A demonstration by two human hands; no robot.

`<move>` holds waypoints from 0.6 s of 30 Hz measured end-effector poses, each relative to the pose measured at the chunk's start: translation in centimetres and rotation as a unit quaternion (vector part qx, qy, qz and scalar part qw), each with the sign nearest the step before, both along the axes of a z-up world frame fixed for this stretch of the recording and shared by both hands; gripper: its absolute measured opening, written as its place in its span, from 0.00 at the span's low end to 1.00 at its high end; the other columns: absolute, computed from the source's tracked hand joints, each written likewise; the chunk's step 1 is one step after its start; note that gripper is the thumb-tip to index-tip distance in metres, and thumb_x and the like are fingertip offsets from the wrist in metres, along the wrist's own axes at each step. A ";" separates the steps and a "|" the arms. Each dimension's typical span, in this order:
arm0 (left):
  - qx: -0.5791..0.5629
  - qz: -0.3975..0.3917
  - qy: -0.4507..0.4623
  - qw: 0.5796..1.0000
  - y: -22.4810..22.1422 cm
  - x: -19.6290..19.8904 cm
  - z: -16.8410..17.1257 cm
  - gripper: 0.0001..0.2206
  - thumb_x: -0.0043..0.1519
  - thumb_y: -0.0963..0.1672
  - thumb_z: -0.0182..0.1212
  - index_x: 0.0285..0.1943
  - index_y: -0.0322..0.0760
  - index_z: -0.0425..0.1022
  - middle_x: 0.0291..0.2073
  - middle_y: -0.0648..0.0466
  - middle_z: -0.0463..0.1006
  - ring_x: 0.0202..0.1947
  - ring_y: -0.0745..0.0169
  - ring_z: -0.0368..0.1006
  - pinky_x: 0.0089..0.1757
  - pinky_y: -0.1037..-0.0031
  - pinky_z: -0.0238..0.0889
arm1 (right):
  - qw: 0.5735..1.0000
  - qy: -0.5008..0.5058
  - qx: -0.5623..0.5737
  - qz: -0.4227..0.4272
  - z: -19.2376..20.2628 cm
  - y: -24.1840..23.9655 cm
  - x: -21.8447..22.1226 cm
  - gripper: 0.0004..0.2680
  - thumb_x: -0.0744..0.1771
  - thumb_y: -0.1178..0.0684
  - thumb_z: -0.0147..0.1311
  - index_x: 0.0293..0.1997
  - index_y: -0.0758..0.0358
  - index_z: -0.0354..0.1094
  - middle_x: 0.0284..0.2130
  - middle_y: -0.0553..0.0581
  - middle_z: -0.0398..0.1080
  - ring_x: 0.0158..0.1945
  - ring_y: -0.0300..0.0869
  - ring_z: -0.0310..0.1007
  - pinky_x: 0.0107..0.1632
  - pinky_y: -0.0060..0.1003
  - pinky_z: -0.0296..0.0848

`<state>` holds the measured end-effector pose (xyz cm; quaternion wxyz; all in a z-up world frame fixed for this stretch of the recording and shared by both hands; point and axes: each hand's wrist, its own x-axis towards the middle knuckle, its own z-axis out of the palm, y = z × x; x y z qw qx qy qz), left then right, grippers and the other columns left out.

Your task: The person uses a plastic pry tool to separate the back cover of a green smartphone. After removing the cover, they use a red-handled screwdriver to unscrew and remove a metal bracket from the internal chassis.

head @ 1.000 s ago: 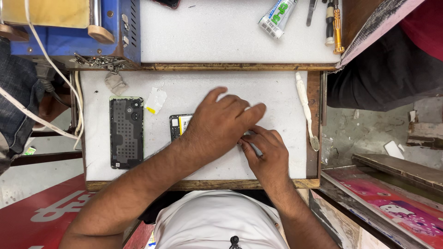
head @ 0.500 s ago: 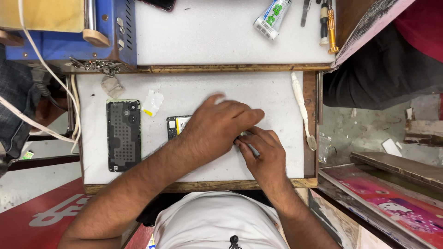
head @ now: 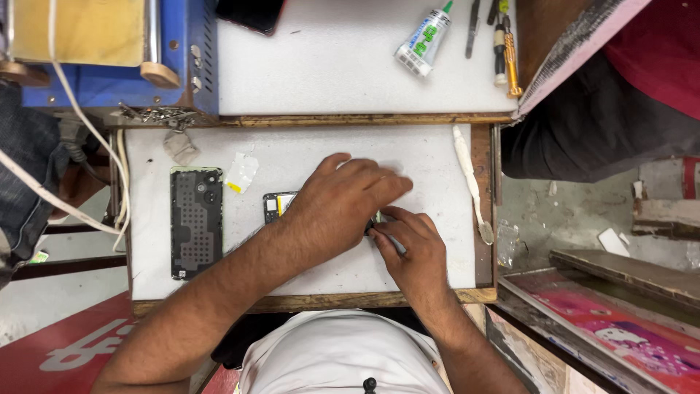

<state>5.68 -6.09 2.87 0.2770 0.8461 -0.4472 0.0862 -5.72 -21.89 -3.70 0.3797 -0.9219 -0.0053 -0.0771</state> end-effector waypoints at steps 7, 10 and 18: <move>0.021 -0.012 0.006 1.000 -0.2 -0.1 -0.6 0.15 0.58 0.43 0.66 0.54 0.40 0.75 0.38 0.49 0.83 0.44 0.54 0.79 0.54 0.50 0.64 | 1.000 -0.020 -0.016 0.000 0.0 0.1 -0.2 0.05 0.62 0.58 0.68 0.38 0.62 0.78 0.46 0.58 0.77 0.48 0.47 0.76 0.47 0.39 0.76; 0.064 0.006 0.012 0.998 -0.4 -0.2 -1.0 0.10 0.66 0.45 0.66 0.53 0.40 0.74 0.31 0.52 0.81 0.40 0.55 0.78 0.60 0.47 0.63 | 1.000 -0.006 -0.003 -0.009 -0.2 0.1 -0.2 0.06 0.62 0.59 0.67 0.40 0.63 0.78 0.47 0.57 0.77 0.47 0.46 0.76 0.46 0.38 0.77; 0.081 0.015 0.001 0.997 -0.1 -0.2 -0.1 0.14 0.60 0.45 0.68 0.54 0.41 0.74 0.32 0.54 0.82 0.39 0.59 0.80 0.57 0.46 0.64 | 1.000 -0.002 -0.009 -0.013 0.0 0.1 -0.2 0.05 0.62 0.58 0.67 0.38 0.61 0.78 0.47 0.54 0.78 0.46 0.45 0.76 0.46 0.38 0.77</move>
